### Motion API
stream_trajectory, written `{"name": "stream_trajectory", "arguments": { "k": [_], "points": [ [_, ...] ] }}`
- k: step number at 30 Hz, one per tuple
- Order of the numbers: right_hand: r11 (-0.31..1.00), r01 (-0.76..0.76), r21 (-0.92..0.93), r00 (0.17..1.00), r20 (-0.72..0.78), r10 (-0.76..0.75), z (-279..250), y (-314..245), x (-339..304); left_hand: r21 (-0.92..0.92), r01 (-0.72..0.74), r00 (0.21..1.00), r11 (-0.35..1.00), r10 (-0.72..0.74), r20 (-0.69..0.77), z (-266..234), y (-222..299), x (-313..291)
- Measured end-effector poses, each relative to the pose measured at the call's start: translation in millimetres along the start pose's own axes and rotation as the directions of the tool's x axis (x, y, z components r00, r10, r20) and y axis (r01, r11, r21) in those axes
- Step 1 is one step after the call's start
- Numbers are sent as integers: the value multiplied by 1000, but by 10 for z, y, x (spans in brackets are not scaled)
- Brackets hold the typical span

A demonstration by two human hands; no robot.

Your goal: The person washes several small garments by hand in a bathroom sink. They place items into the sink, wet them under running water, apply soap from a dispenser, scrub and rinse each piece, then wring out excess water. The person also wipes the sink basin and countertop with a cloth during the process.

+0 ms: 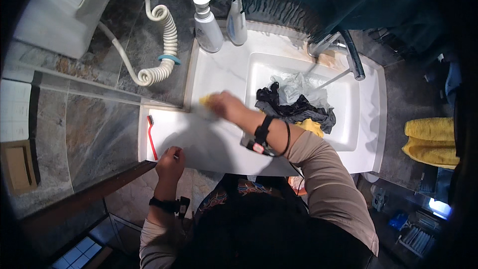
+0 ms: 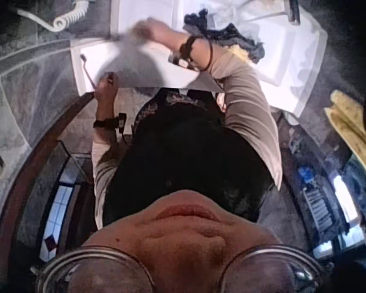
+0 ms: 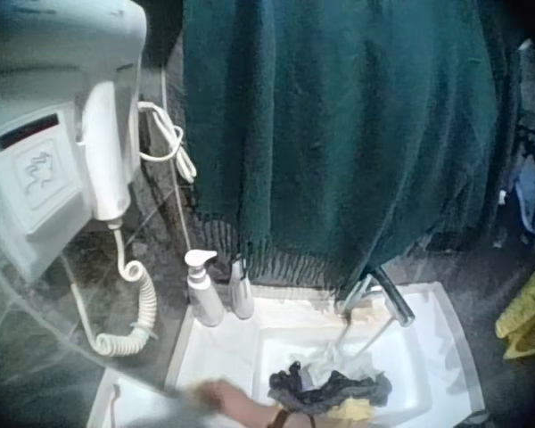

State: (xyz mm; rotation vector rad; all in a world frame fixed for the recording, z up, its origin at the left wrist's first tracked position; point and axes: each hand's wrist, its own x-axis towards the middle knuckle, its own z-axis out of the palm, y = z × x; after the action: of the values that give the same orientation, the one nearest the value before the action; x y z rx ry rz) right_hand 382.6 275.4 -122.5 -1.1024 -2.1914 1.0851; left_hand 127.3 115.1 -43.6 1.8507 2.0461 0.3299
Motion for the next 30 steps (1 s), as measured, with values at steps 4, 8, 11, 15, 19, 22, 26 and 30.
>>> {"name": "stream_trajectory", "arguments": {
  "k": [4,8,11,15,19,22,26,30],
  "points": [
    [891,-355,-282,722,-688,69,-403,275,412,-25,-6,999,1000,7,34,-44,-13,48],
    [868,-473,-153,836,-387,388,-326,120,479,-47,-17,997,999,21,80,-66,136,199],
    [795,-600,-86,711,-513,481,-538,127,352,-12,-27,992,1000,29,124,-98,248,303],
    [760,-623,184,391,-768,507,-1246,515,362,-79,-85,987,993,95,129,-106,332,391],
    [778,-615,124,301,-876,378,-1330,764,669,-57,-166,973,984,173,154,-63,362,457],
    [779,-625,-53,541,-749,383,-1241,926,772,-43,-177,965,983,182,191,-34,377,503],
    [737,-665,118,359,-815,455,-1433,1303,630,-55,-172,957,983,181,227,-20,391,546],
    [629,-771,103,239,-868,435,-1779,1605,283,-57,-150,954,987,160,252,-43,375,562]
  ]
}}
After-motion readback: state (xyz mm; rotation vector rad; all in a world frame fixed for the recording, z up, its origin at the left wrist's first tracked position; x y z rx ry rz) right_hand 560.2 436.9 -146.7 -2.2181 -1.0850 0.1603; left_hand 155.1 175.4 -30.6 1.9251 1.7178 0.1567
